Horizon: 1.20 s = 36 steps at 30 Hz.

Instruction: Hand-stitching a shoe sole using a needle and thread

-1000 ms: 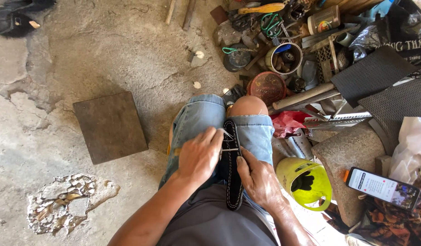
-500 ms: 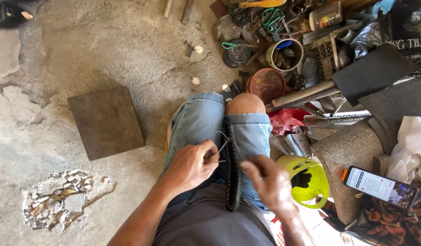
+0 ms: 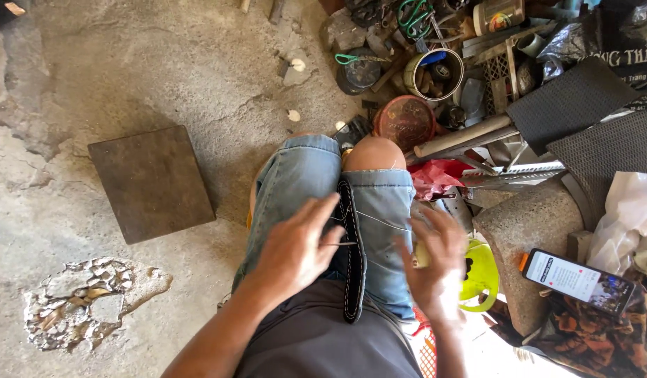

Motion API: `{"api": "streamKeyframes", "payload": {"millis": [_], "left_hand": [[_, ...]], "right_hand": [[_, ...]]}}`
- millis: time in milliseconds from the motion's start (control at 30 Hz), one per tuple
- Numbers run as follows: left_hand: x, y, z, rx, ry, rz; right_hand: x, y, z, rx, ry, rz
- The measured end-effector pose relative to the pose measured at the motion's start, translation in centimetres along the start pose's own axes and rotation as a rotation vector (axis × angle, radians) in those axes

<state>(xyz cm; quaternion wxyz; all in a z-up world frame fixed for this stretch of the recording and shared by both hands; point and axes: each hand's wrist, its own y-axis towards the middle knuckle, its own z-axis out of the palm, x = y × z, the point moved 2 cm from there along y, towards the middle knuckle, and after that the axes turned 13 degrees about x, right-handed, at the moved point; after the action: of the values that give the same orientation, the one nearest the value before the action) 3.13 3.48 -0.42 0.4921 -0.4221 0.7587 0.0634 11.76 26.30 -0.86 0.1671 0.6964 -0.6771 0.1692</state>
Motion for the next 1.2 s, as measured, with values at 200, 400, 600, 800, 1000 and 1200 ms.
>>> {"api": "streamKeyframes", "payload": {"millis": [200,400,600,800,1000,1200], "left_hand": [[2.5,1.2,4.7,-0.018,0.078,-0.140],[1.9,0.9,4.0,-0.038,0.124,-0.047],[1.6,1.2,5.3,-0.100,0.186,0.026],[1.6,0.9,6.7,-0.216,0.380,0.124],[1.2,1.1,7.5,-0.278,0.434,0.146],[1.8,1.2,7.1,-0.242,0.360,0.108]], "right_hand": [[4.2,3.5,1.3,0.114,-0.015,-0.173],[4.8,2.5,-1.4,0.142,0.285,-0.079],[2.2,0.1,0.6,-0.015,1.721,-0.032],[0.1,-2.3,2.9,0.011,1.705,0.173],[0.9,-3.9,2.9,0.006,1.558,0.119],[2.8,-5.8,-0.8,0.408,0.462,0.263]]}}
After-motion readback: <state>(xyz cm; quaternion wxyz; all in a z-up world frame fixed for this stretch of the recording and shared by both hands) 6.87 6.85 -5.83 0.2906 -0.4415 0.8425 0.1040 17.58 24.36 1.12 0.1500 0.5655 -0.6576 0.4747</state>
